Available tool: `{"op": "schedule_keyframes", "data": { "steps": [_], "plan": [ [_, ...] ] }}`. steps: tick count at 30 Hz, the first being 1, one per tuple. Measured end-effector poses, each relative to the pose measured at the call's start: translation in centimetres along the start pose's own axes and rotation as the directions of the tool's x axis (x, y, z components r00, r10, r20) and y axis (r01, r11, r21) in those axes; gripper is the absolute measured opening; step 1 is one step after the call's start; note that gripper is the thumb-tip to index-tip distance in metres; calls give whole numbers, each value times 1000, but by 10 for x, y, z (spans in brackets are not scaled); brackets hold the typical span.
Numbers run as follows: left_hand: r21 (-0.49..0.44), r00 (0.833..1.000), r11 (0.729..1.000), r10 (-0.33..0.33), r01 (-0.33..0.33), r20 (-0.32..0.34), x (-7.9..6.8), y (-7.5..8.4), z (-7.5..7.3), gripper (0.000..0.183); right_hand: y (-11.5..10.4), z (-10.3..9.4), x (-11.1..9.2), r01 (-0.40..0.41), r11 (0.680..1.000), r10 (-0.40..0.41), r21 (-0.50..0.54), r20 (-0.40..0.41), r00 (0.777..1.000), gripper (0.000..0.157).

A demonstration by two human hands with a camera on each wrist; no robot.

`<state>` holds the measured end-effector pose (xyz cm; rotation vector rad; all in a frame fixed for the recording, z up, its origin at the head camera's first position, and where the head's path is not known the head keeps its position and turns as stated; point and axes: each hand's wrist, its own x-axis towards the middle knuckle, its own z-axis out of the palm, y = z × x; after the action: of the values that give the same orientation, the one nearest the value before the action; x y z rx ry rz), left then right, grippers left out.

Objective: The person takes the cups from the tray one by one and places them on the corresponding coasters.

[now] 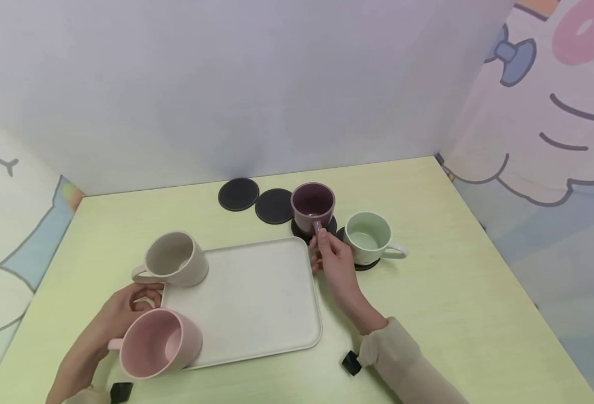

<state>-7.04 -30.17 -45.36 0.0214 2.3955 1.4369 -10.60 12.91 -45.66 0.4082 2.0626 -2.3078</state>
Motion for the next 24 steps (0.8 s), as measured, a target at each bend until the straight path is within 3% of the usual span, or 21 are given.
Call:
{"op": "schedule_keyframes", "data": {
  "steps": [8, 12, 16, 19, 24],
  "plan": [
    [3, 1000, 1000, -6, 6, -9, 0, 0, 1, 52, -2, -3, -2, -35, 995, 39, -91, 50, 998, 54],
    [6, 1000, 1000, -17, 17, -16, 2, 0, 3, 51, -4, -12, -9, -40, 984, 58, -176, 95, 994, 46],
    [11, 1000, 1000, -23, 23, -8, 4, -2, 3, 52, -8, -27, -26, 31, 959, 18, -283, 168, 986, 39],
    [10, 1000, 1000, -18, 18, 19, 3, -4, 0, 54, -12, -40, -44, 102, 922, -26, -373, 205, 978, 35],
    [8, 998, 1000, -11, 11, 60, 2, -8, -5, 57, -18, -63, -68, 175, 872, -117, -456, 152, 981, 21]
  ]
}}
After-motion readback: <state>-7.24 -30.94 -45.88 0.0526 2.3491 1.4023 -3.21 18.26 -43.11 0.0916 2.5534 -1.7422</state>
